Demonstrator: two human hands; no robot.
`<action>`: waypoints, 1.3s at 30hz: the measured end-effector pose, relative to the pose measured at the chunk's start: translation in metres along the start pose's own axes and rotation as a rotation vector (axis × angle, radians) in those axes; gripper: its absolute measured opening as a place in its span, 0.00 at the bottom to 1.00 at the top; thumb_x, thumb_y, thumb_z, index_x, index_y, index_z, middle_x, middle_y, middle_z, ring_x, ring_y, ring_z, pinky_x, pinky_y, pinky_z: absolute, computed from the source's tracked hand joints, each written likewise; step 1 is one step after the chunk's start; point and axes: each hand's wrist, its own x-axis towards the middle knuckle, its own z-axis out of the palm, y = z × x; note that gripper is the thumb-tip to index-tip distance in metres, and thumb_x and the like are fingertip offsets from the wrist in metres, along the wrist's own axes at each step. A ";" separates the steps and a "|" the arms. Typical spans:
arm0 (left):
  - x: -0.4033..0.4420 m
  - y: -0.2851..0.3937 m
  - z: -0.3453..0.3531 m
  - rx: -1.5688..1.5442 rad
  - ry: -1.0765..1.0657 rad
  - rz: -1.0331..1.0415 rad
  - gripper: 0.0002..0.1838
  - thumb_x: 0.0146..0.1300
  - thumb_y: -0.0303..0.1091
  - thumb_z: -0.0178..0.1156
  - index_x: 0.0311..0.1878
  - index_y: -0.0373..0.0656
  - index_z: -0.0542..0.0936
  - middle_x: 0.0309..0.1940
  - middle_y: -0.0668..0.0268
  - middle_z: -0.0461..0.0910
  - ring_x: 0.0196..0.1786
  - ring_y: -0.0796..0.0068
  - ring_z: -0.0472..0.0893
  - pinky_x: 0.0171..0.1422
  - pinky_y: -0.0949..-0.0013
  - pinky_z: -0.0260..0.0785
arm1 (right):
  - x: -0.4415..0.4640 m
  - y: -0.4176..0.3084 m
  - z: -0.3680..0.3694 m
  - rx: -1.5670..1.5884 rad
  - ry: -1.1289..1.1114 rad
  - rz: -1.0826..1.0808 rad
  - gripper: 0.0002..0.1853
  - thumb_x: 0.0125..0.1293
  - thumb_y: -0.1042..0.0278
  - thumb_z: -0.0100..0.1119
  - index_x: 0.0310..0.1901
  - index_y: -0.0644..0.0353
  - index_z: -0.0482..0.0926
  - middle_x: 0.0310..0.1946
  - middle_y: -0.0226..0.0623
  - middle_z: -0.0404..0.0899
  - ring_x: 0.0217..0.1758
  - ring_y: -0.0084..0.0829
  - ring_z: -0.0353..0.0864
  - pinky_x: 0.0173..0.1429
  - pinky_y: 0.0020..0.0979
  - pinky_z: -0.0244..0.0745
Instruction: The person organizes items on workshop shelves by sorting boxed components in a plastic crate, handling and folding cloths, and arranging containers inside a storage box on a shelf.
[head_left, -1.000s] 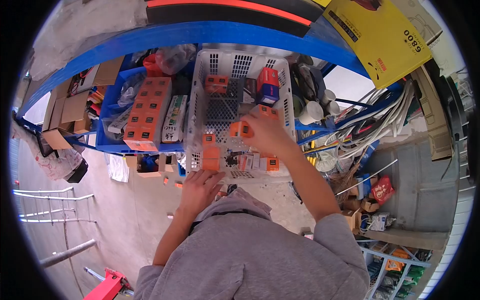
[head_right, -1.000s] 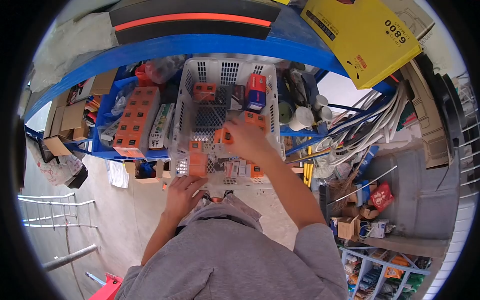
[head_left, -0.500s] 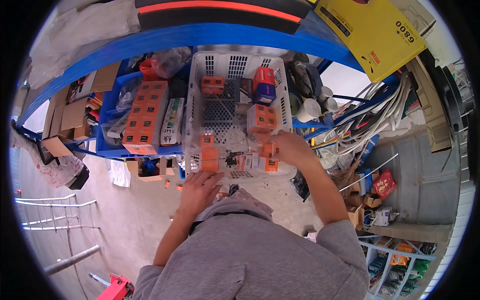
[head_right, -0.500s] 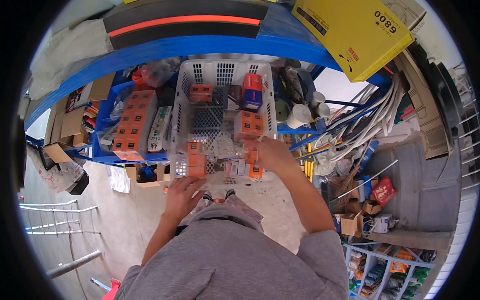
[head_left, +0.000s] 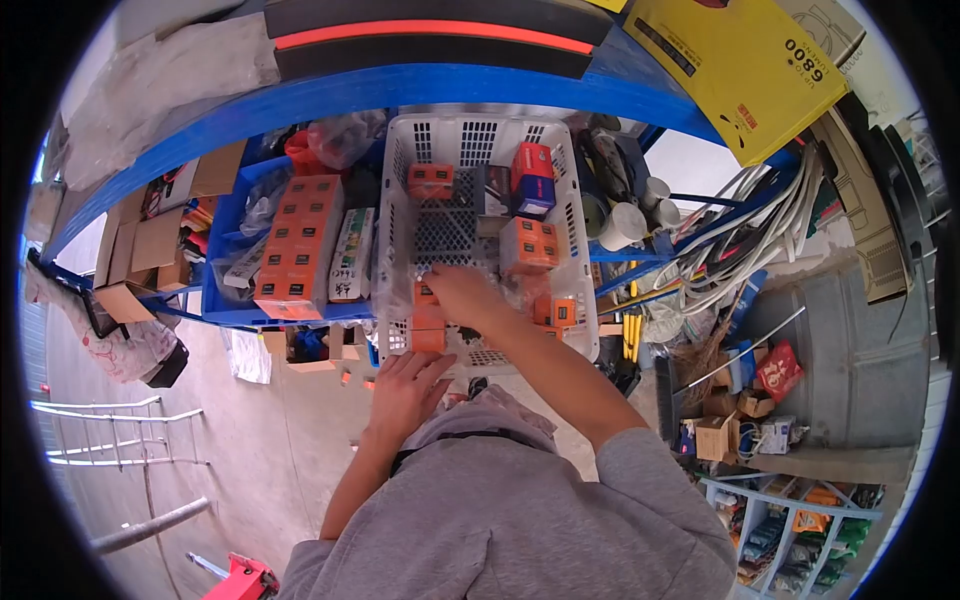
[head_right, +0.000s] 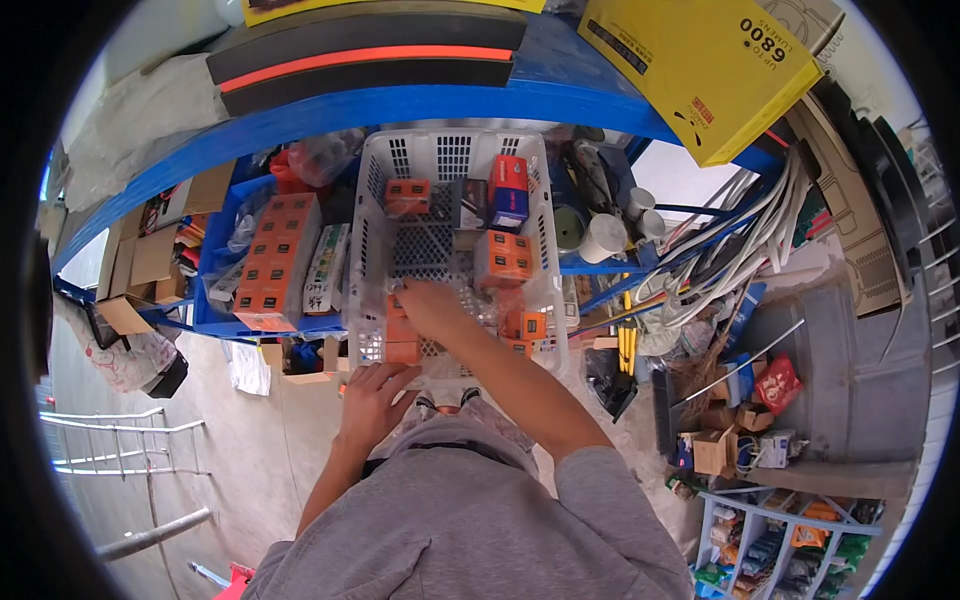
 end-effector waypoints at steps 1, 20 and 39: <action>0.000 0.000 0.000 0.005 0.005 0.001 0.20 0.56 0.35 0.75 0.54 0.50 0.87 0.45 0.69 0.85 0.46 0.65 0.84 0.51 0.60 0.73 | -0.004 -0.008 -0.021 -0.001 -0.004 0.004 0.26 0.56 0.60 0.73 0.56 0.61 0.82 0.50 0.48 0.82 0.51 0.52 0.87 0.54 0.51 0.83; -0.001 -0.007 -0.003 -0.021 0.004 0.015 0.21 0.57 0.34 0.71 0.56 0.51 0.85 0.46 0.70 0.84 0.47 0.66 0.83 0.52 0.59 0.73 | -0.088 0.028 -0.167 -0.270 -0.205 0.427 0.22 0.61 0.67 0.67 0.57 0.63 0.82 0.47 0.51 0.86 0.52 0.52 0.86 0.54 0.50 0.81; -0.002 -0.006 -0.003 -0.054 0.024 -0.026 0.21 0.54 0.34 0.75 0.54 0.53 0.87 0.43 0.71 0.84 0.45 0.65 0.84 0.51 0.60 0.75 | 0.050 0.032 -0.121 -0.137 0.321 0.265 0.30 0.56 0.58 0.76 0.57 0.64 0.76 0.53 0.48 0.80 0.59 0.51 0.81 0.59 0.50 0.80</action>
